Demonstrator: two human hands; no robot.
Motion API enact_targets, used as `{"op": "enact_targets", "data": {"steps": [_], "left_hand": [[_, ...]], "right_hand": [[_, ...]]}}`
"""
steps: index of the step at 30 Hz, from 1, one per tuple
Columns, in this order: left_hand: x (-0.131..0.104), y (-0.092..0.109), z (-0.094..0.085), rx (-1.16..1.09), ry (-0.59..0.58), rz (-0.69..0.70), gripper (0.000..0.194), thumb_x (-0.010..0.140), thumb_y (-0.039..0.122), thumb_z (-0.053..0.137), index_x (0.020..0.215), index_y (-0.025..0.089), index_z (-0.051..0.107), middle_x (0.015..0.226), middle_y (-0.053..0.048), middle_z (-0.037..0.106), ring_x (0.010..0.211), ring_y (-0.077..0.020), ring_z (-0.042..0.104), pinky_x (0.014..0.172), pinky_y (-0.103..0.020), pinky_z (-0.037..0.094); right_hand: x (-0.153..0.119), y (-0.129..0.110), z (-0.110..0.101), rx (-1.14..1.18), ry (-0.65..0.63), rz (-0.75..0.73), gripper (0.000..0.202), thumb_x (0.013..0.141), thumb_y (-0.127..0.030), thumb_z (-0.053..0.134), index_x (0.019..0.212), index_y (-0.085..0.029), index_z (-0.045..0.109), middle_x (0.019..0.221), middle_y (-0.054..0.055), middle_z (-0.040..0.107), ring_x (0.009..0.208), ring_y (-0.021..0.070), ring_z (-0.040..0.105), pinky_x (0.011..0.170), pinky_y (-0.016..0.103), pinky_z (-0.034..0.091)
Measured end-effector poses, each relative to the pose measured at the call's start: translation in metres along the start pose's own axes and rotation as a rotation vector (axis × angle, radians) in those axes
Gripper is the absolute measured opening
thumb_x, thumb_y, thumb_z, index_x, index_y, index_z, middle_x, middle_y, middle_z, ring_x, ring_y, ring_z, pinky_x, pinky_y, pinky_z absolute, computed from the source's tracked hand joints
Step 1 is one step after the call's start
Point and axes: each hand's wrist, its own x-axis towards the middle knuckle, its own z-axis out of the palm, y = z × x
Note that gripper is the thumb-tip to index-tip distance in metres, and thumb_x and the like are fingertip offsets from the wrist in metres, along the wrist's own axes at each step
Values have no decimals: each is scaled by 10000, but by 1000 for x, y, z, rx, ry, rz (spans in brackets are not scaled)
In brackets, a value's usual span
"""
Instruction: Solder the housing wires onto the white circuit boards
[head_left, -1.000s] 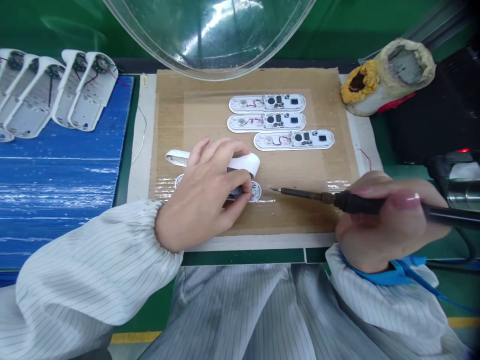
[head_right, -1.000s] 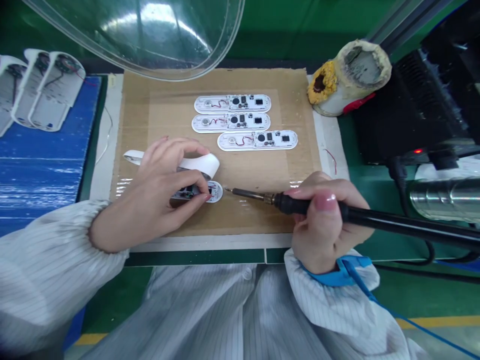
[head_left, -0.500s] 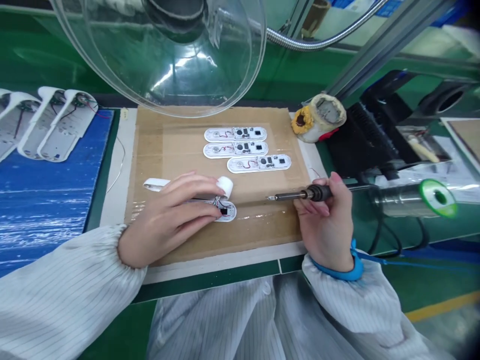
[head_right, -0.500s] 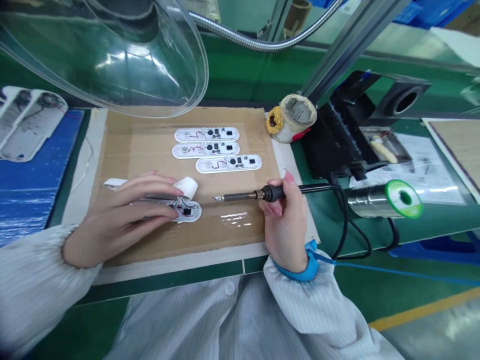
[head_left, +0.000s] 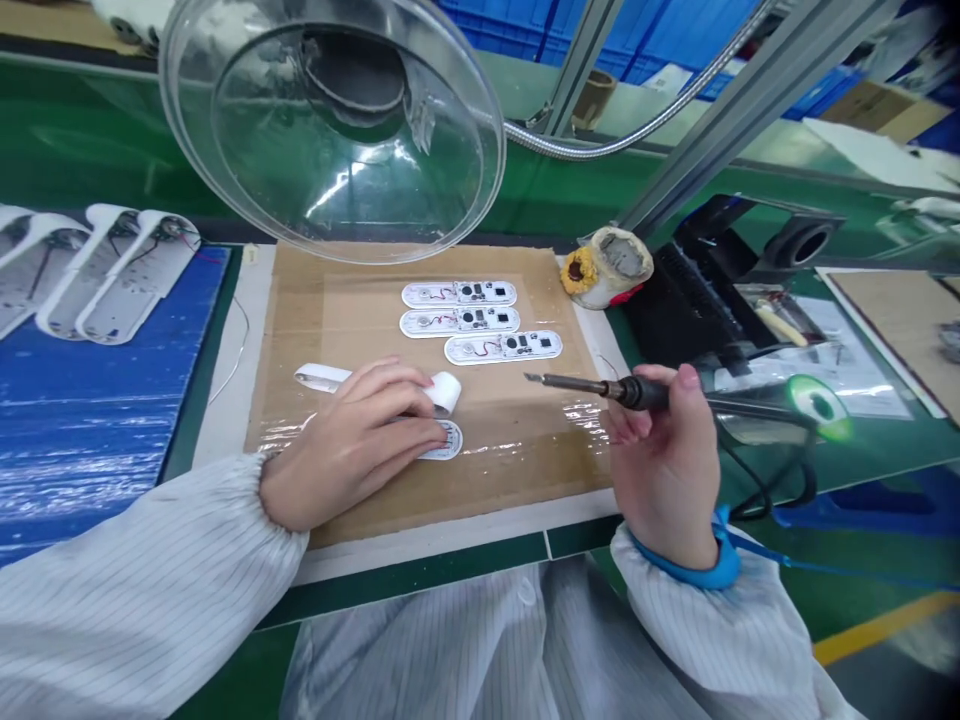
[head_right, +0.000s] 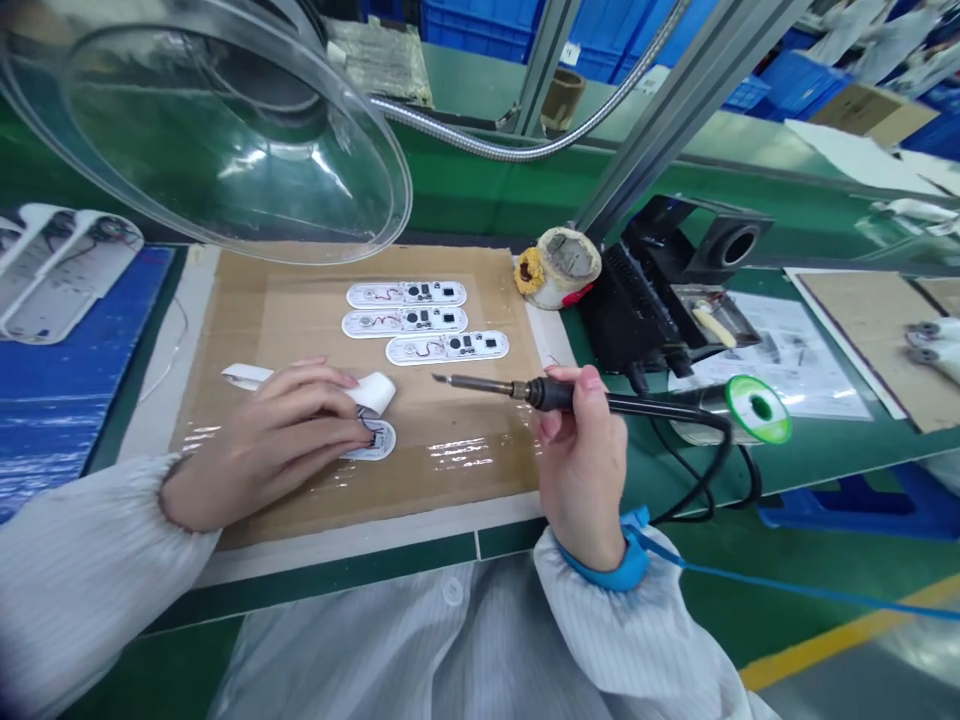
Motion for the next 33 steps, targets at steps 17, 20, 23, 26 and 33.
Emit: {"op": "enact_targets", "data": {"steps": [17,20,23,26,33], "left_hand": [[8,19,-3,-8,-85,-340,140,937,256,568,873,219,687,1325,-63,558,1288,-234,466,1144,-479,301],[10,22,-4,9,-103,-377,159,946,254,542,857,211,666,1330,-64,554,1276,-238,474,1113,-462,320],[12,26,-5,16,-113,-423,163,944,239,529,851,216,661,1328,-56,552,1274,-240,483,1096,-461,327],[14,30,-4,21,-107,-443,155,934,227,531,850,216,660,1315,-61,558,1256,-249,501,1079,-472,341],[18,33,-4,57,-120,-456,160,924,211,516,845,205,655,1310,-77,564,1212,-274,522,1030,-496,379]], "right_hand": [[-21,27,12,-425,-114,-438,212,919,-363,621,755,-250,694,624,-22,615,431,128,461,379,285,326],[-21,28,11,-469,-167,-455,189,925,-328,617,778,-241,697,625,-29,617,455,120,490,422,280,381],[-21,27,9,-508,-183,-465,176,927,-310,621,793,-231,703,665,-30,642,481,109,515,450,268,408],[-21,26,8,-533,-212,-437,151,929,-293,621,819,-237,708,713,-29,662,509,112,529,474,272,423],[-21,27,7,-539,-234,-408,134,932,-295,612,844,-277,712,752,-23,679,529,141,527,519,312,454]]}}
